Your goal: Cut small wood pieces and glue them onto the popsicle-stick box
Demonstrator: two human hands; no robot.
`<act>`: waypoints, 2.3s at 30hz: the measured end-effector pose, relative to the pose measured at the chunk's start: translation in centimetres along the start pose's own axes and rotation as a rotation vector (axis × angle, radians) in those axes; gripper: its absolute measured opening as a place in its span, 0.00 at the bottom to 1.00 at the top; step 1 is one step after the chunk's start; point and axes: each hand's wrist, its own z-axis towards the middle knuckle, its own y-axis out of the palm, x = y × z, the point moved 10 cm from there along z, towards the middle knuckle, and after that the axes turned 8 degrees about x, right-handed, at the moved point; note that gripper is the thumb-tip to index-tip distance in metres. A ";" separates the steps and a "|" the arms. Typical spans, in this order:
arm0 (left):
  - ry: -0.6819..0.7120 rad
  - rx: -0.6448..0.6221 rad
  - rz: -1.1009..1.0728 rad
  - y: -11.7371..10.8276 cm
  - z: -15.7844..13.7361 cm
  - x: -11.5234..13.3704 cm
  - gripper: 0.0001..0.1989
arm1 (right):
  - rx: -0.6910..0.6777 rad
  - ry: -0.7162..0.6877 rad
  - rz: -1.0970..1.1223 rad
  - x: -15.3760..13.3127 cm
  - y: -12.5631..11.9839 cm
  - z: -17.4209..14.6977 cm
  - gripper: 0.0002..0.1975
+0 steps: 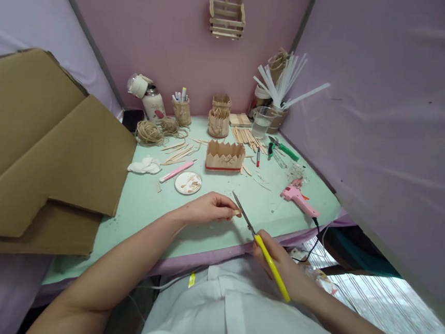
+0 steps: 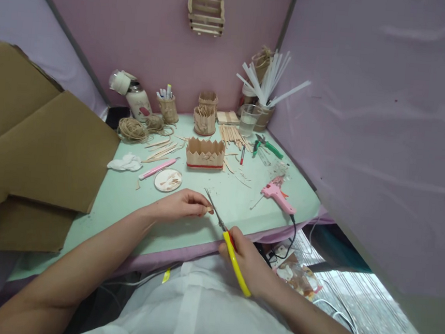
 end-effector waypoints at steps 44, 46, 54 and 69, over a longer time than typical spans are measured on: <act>0.025 0.149 -0.269 -1.5 0.6 -0.4 0.18 | -0.005 -0.048 -0.029 -1.5 0.1 0.9 0.10; 0.056 0.170 -0.225 -1.8 0.5 -0.1 0.18 | -0.008 -0.049 -0.023 -1.3 0.1 0.9 0.10; 0.041 0.204 -0.246 -2.3 0.8 -0.6 0.19 | 0.017 -0.051 -0.078 -0.5 0.1 1.0 0.11; 0.049 0.217 -0.139 -1.8 0.5 -0.3 0.16 | 0.007 -0.021 -0.094 -0.9 0.1 1.2 0.11</act>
